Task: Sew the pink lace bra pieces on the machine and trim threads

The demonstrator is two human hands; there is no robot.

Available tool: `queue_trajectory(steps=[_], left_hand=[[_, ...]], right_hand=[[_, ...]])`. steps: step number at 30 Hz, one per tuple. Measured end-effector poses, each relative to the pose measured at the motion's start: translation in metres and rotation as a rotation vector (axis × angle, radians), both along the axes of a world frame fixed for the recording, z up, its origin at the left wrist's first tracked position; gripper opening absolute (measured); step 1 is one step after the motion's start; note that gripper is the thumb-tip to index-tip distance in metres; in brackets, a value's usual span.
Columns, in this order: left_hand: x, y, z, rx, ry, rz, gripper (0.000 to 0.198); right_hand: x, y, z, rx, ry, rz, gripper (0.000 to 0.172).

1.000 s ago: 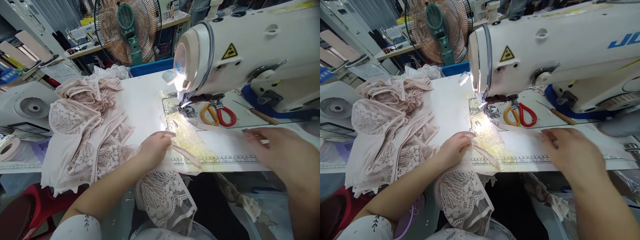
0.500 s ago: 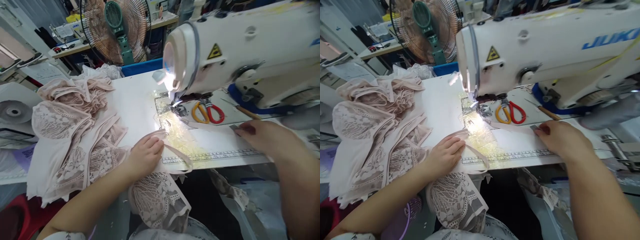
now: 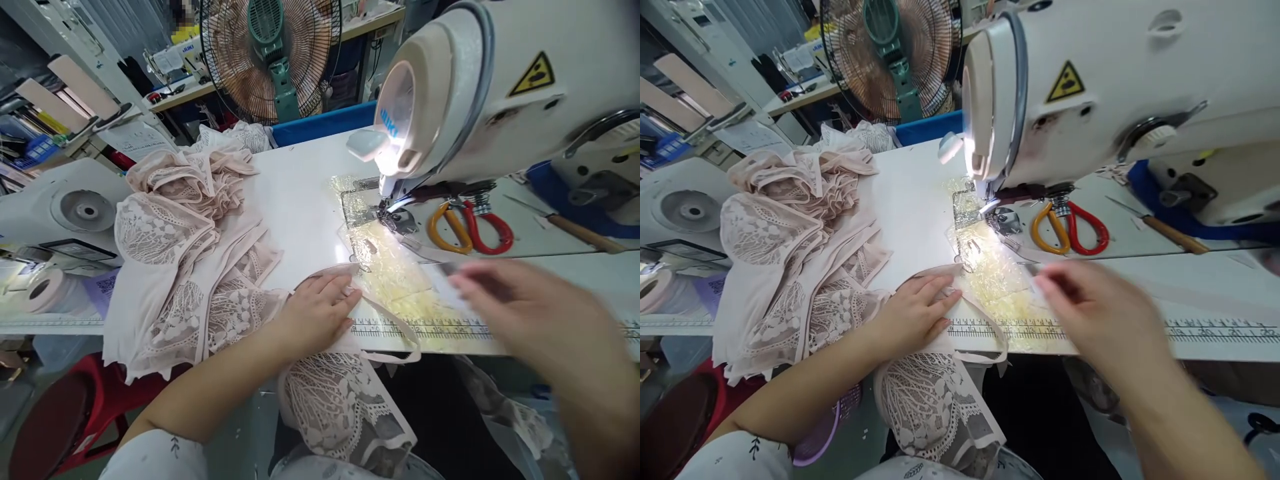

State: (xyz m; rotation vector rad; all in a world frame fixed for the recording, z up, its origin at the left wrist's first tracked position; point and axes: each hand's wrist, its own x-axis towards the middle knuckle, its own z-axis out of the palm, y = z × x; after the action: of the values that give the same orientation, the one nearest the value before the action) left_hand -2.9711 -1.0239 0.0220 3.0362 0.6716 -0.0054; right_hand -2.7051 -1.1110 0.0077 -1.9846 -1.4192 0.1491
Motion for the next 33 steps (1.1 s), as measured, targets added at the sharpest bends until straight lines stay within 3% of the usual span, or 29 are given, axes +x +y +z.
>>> queue_trajectory(steps=[2,5,9,14,33], left_hand=[[-0.001,0.000,-0.001,0.015,-0.019,-0.008,0.044],[-0.001,0.000,-0.001,0.037,-0.021,-0.020,0.043],[-0.001,-0.001,0.001,0.040,0.013,-0.022,0.043],[0.001,-0.001,0.003,0.016,0.037,-0.016,0.042],[0.001,-0.001,0.002,0.047,-0.005,-0.030,0.039]], right_hand=[[-0.043,0.011,0.009,0.032,0.062,0.290,0.023],[-0.075,0.026,0.005,0.059,-0.040,0.407,0.025],[-0.082,0.036,-0.008,0.105,-0.248,0.392,0.029],[-0.084,0.038,-0.010,0.151,-0.391,0.384,0.029],[-0.086,0.038,-0.007,0.221,-0.466,0.435,0.031]])
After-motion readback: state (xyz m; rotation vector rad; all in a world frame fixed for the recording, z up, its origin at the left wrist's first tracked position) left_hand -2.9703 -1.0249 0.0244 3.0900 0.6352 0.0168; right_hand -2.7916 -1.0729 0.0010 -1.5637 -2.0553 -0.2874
